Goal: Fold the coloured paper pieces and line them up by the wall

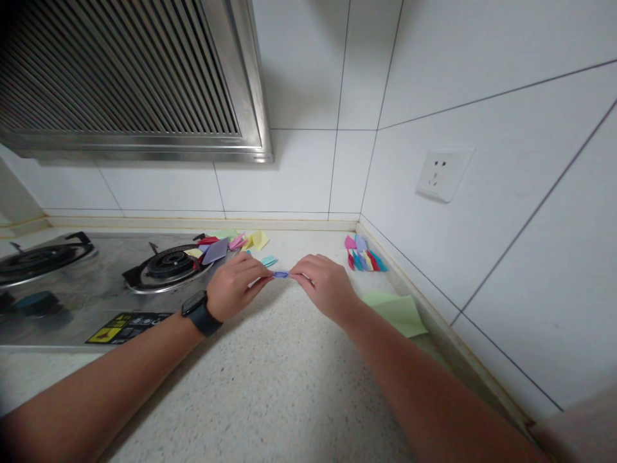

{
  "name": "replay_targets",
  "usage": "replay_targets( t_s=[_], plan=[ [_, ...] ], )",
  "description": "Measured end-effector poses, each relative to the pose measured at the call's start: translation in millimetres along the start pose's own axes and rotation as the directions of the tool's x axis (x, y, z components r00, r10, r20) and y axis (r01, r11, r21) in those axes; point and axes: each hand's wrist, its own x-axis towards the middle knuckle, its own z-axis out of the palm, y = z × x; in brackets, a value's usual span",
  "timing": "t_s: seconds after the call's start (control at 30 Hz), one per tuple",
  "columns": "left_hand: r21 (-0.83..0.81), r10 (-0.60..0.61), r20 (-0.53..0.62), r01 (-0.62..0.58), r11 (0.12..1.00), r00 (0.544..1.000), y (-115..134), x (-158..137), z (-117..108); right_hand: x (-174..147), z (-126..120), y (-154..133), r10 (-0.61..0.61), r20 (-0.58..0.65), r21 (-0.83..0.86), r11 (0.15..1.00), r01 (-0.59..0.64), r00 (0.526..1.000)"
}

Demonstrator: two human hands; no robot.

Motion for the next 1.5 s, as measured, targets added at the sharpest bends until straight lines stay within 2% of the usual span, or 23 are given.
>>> replay_targets(
  t_s=[0.23, 0.5, 0.77, 0.97, 1.2, 1.33, 1.5],
  plan=[
    [0.014, 0.064, 0.014, -0.064, 0.998, 0.998, 1, 0, -1, 0, 0, 0, 0.001, 0.002, -0.015, 1.000, -0.001, 1.000],
    [0.029, 0.081, 0.025, -0.082, 0.996, 0.996, 3, 2, -3, -1, 1, 2, -0.003, 0.012, -0.024, 1.000, 0.003, 1.000],
    [0.024, 0.011, -0.016, -0.010, 1.000, 1.000, 1, 1, -1, -2, -2, 2, 0.034, 0.021, -0.061, 0.998, -0.033, 0.999],
    [0.014, 0.000, -0.011, 0.000, 1.000, 1.000, -1, 0, 0, -3, -4, 6, 0.040, 0.033, -0.087, 0.996, -0.037, 0.999],
    [-0.013, -0.042, -0.031, 0.042, 0.999, 0.999, -4, 0, 2, -4, -2, 11, 0.087, 0.096, -0.166, 0.984, -0.071, 0.991],
    [-0.048, -0.105, 0.006, 0.105, 0.993, 0.994, -6, -2, 5, -4, -2, 12, 0.109, 0.098, -0.187, 0.978, -0.089, 0.989],
    [-0.209, -0.317, 0.092, 0.330, 0.921, 0.944, -13, -5, 16, -6, 0, 12, 0.220, 0.082, -0.182, 0.962, -0.203, 0.972]
  ],
)
